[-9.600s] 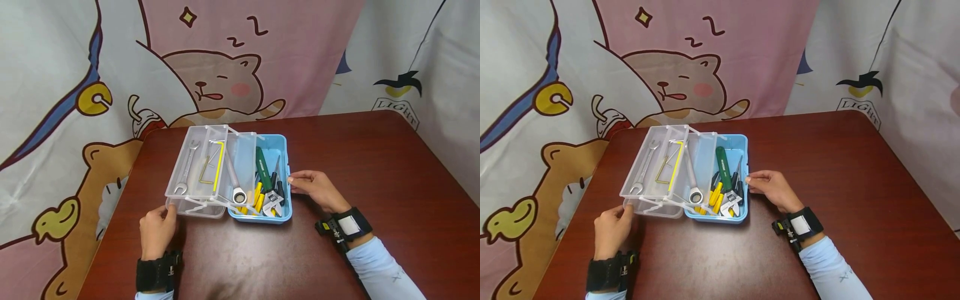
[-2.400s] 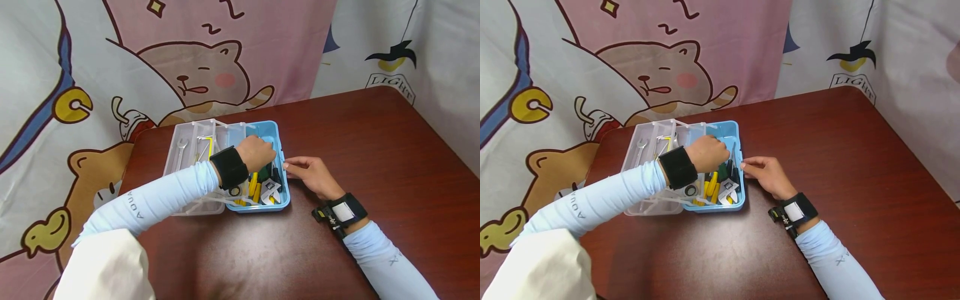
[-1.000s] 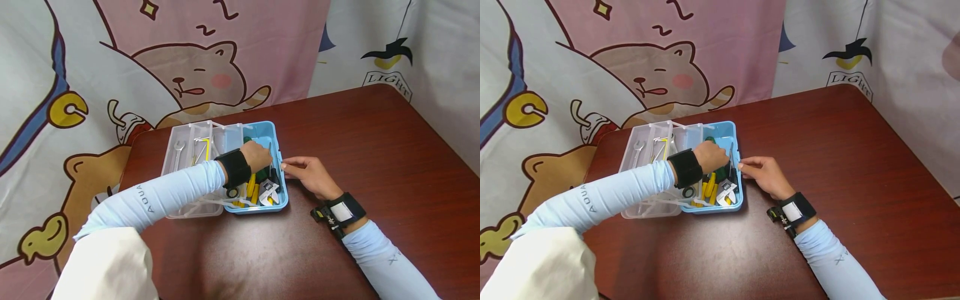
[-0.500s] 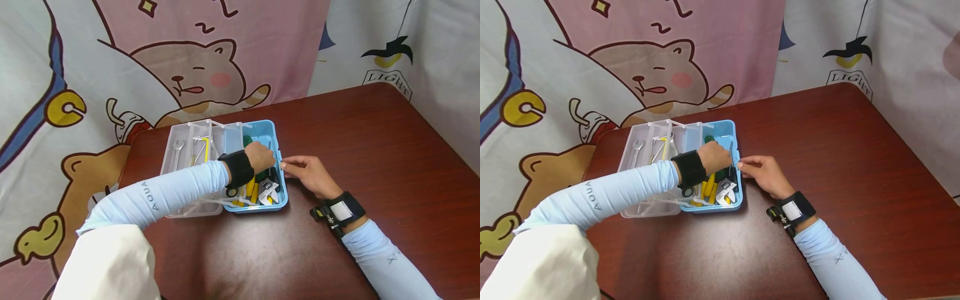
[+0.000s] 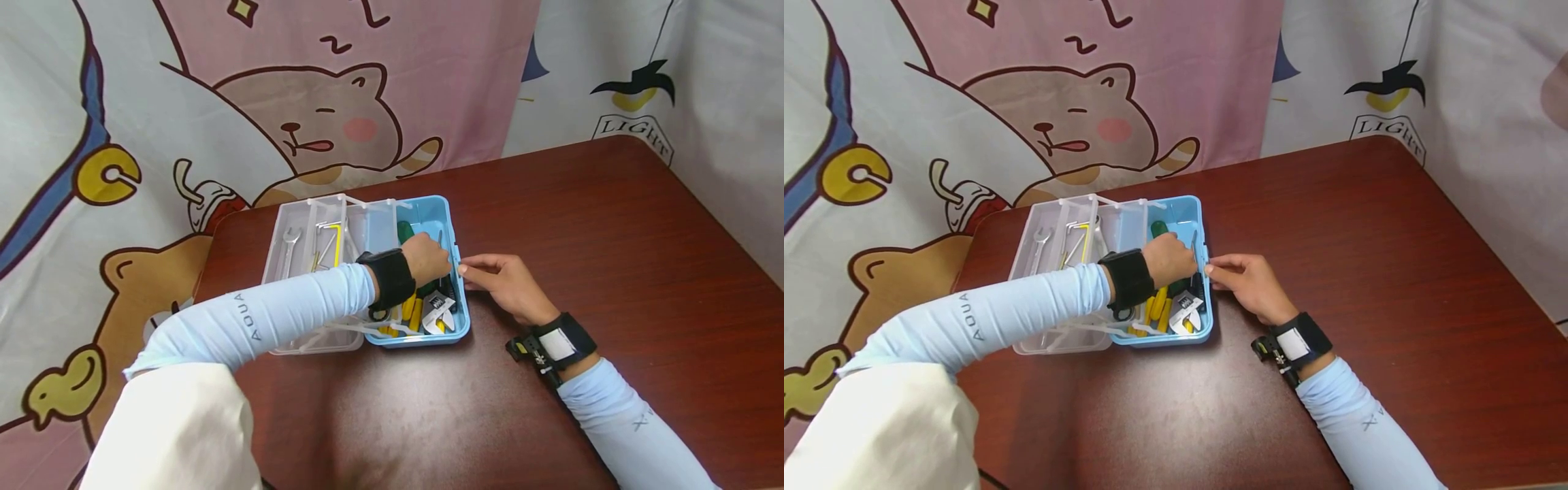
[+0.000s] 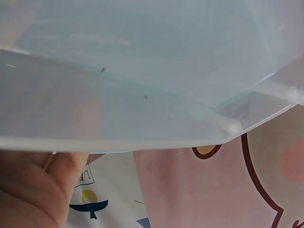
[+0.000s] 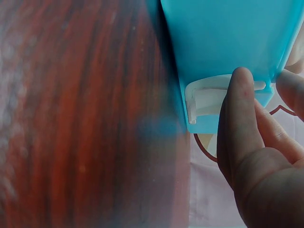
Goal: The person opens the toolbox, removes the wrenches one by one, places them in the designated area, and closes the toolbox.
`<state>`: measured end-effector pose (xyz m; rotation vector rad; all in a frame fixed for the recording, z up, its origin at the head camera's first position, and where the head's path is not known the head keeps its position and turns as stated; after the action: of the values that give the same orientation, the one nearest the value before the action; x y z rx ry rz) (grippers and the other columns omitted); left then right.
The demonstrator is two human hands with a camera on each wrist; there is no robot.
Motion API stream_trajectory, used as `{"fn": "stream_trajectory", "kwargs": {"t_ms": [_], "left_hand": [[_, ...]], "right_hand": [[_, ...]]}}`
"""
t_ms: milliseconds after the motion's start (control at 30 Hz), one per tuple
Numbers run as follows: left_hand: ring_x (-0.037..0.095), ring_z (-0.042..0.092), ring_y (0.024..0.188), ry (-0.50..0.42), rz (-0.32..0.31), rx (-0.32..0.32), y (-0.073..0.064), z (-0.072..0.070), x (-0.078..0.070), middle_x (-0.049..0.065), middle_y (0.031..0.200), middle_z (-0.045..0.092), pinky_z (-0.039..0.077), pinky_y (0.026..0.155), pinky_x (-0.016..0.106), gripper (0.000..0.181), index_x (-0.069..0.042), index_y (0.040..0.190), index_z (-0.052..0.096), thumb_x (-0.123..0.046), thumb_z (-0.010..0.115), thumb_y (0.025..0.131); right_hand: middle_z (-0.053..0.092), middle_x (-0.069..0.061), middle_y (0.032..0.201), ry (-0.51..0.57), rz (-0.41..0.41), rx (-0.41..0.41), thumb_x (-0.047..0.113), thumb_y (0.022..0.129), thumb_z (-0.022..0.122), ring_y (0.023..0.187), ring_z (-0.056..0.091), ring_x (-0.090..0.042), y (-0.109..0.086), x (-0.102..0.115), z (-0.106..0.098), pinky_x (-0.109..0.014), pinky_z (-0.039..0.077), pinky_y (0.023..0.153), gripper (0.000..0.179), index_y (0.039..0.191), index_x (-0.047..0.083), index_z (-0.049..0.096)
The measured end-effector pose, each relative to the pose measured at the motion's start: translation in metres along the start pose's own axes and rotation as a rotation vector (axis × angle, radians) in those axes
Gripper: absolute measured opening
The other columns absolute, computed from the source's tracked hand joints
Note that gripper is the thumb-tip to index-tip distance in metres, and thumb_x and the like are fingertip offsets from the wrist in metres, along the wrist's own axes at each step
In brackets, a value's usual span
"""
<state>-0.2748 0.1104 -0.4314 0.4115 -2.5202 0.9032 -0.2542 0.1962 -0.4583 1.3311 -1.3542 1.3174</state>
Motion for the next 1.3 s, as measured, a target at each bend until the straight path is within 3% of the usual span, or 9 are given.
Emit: {"fn": "stream_trajectory", "kwargs": {"t_ms": [400, 600, 1300], "left_hand": [[0.018, 0.068, 0.094, 0.054, 0.029, -0.033, 0.0017, -0.0012, -0.0077, 0.0, 0.117, 0.074, 0.054, 0.091, 0.033, 0.028, -0.021, 0.128, 0.073, -0.028, 0.07, 0.101], [0.018, 0.068, 0.097, 0.039, 0.025, -0.008, 0.0031, 0.0012, -0.0061, -0.001, 0.121, 0.073, 0.052, 0.093, 0.034, 0.03, -0.023, 0.13, 0.071, -0.027, 0.071, 0.1], [0.016, 0.069, 0.097, 0.02, 0.034, -0.071, 0.0063, 0.0023, -0.005, -0.001, 0.117, 0.074, 0.057, 0.088, 0.03, 0.025, -0.02, 0.126, 0.075, -0.023, 0.067, 0.103]], "right_hand": [[0.066, -0.024, 0.131, 0.011, -0.002, -0.007, 0.018, 0.101, 0.069, 0.1, 0.073, -0.013, -0.0001, -0.0008, -0.0007, -0.045, 0.058, 0.091, 0.039, 0.132, -0.007, 0.066], [0.066, -0.024, 0.131, 0.02, -0.001, -0.004, 0.018, 0.101, 0.07, 0.101, 0.072, -0.012, 0.0002, -0.0011, -0.0003, -0.044, 0.058, 0.092, 0.04, 0.132, -0.007, 0.066], [0.066, -0.024, 0.13, 0.02, 0.016, -0.002, 0.018, 0.101, 0.07, 0.099, 0.073, -0.013, 0.0008, -0.0021, -0.0005, -0.043, 0.058, 0.091, 0.04, 0.132, -0.007, 0.066]]}}
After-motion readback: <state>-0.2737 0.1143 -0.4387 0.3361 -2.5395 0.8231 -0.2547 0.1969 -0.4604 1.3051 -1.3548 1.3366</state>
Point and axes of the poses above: each hand's wrist, its own y-axis towards the middle knuckle, its own z-axis out of the palm, x = y × z, the point moved 10 cm from there along y, towards the middle knuckle
